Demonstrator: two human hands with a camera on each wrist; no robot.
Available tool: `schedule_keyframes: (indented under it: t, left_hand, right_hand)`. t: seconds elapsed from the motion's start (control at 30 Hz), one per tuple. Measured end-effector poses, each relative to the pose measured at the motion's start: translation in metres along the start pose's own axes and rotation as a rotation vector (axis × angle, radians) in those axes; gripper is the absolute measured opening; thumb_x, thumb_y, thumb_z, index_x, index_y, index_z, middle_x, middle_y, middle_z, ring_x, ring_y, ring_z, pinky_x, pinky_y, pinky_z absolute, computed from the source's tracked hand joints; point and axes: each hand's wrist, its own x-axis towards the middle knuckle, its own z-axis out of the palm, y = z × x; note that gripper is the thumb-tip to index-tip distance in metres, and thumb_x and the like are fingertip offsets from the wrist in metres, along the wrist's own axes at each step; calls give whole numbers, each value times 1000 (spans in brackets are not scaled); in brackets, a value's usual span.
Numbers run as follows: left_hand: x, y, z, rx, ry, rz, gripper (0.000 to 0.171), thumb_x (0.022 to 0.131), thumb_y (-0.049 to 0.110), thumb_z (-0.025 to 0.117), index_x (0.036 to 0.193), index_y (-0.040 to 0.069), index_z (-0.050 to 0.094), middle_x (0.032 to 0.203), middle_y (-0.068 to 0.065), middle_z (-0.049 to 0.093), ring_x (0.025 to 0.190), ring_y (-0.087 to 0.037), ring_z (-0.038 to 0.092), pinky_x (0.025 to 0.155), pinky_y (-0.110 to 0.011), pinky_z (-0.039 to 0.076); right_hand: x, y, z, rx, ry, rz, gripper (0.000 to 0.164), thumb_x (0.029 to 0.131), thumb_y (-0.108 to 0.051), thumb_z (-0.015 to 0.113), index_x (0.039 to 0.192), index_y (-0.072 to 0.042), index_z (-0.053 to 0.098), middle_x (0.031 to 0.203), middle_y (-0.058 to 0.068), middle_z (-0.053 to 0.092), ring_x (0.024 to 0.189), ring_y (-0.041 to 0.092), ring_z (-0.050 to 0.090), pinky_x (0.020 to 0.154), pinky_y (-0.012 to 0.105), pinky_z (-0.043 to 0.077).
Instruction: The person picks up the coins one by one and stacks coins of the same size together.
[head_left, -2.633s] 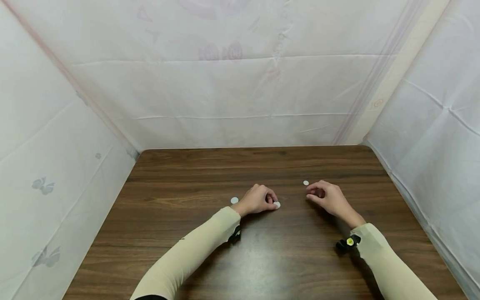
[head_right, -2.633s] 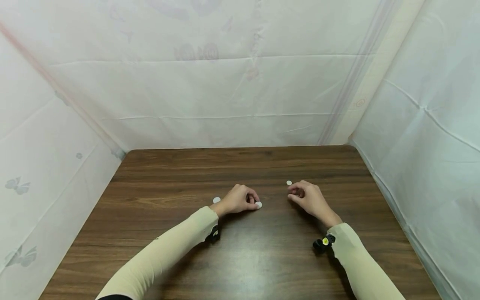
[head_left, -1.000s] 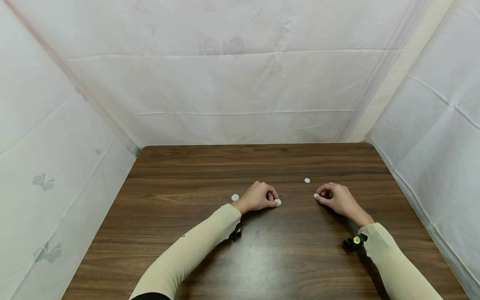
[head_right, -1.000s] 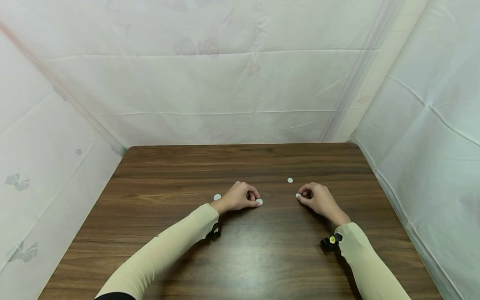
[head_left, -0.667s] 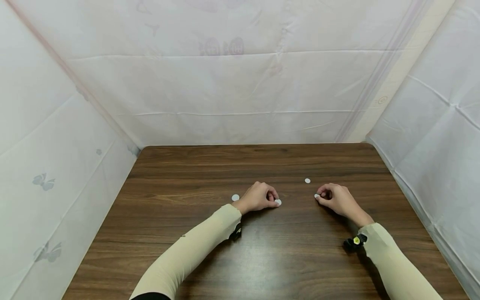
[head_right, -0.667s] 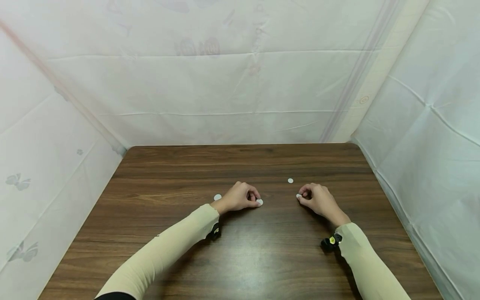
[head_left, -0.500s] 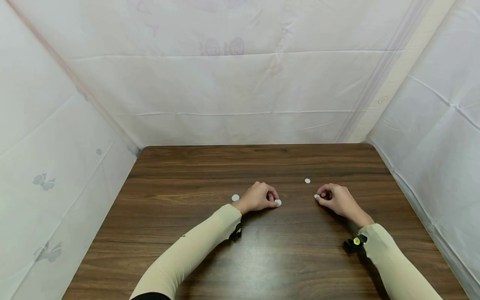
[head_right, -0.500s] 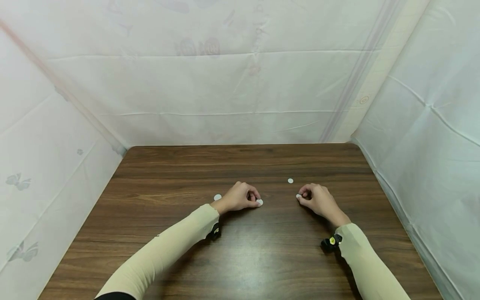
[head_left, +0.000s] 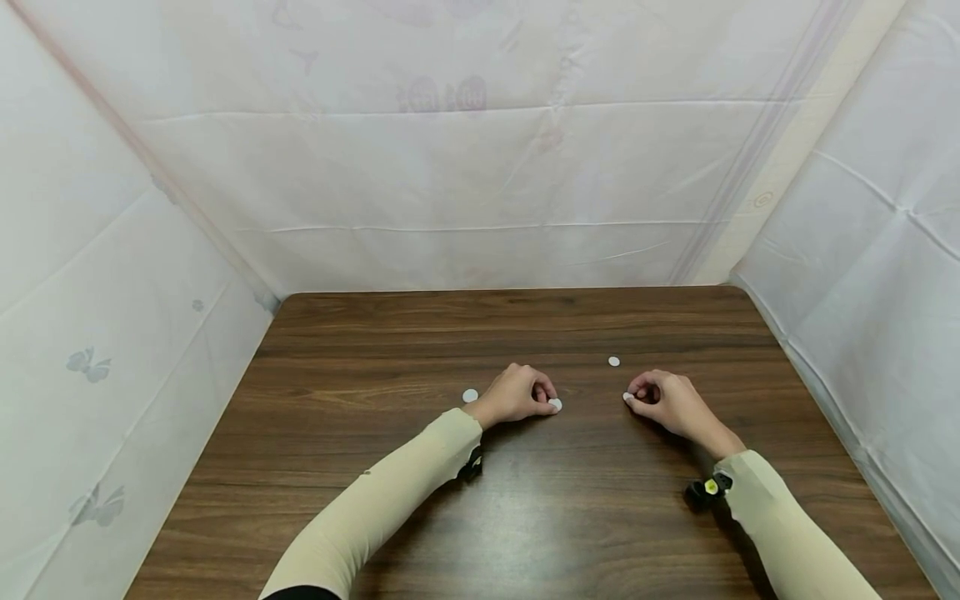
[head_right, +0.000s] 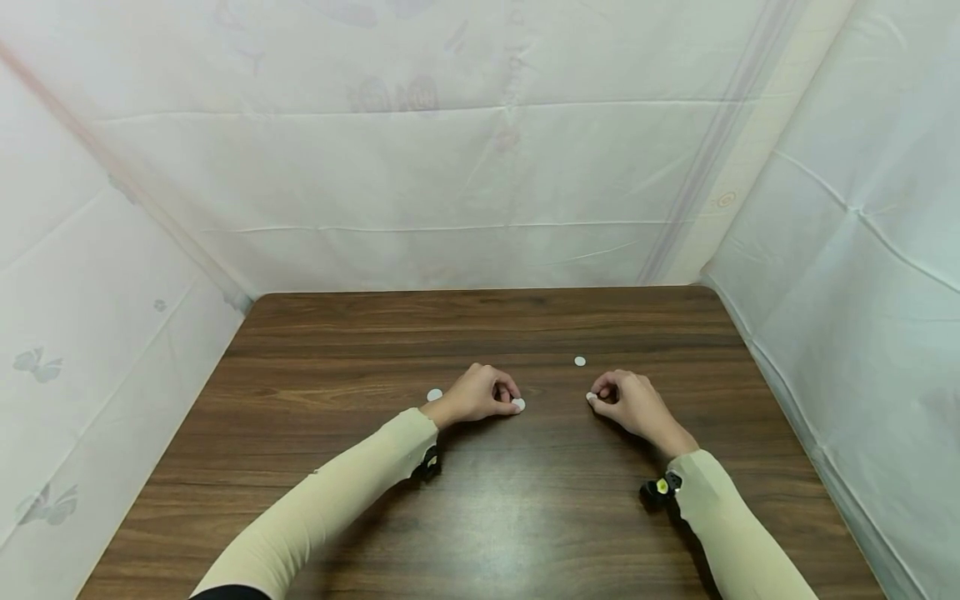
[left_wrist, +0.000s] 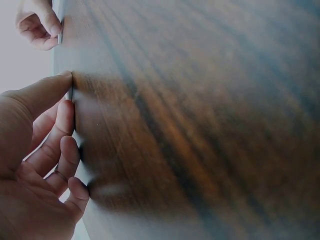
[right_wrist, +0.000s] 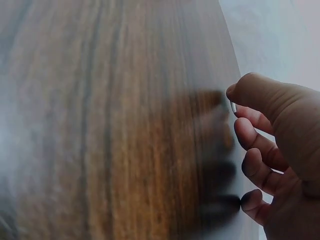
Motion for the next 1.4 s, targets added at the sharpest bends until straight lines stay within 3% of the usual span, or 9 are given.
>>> schedule_keyframes:
  t: [0.33, 0.97, 1.4]
  left_hand:
    - [0, 0, 0, -14, 2, -1, 9, 90, 24, 82, 93, 17, 79, 71, 14, 66, 65, 0, 59, 66, -20, 48]
    - [1, 1, -1, -6, 5, 1, 9, 90, 25, 83, 93, 18, 78, 72, 14, 66, 65, 0, 59, 66, -20, 48]
    - [1, 0, 0, -5, 5, 9, 10, 90, 26, 82, 94, 17, 79, 73, 14, 67, 65, 0, 59, 67, -20, 48]
  right_hand:
    - [0, -8, 5, 12, -27, -1, 8, 89, -19, 80, 89, -18, 72, 80, -10, 60, 66, 6, 49, 62, 27, 42]
    - [3, -16, 14, 9, 14, -62, 10, 87, -19, 82, 86, -19, 73, 80, -10, 60, 68, 9, 52, 63, 28, 42]
    - [4, -17, 17, 17, 3, -32, 8, 88, -19, 82, 88, -19, 73, 81, -10, 60, 70, 10, 51, 65, 28, 43]
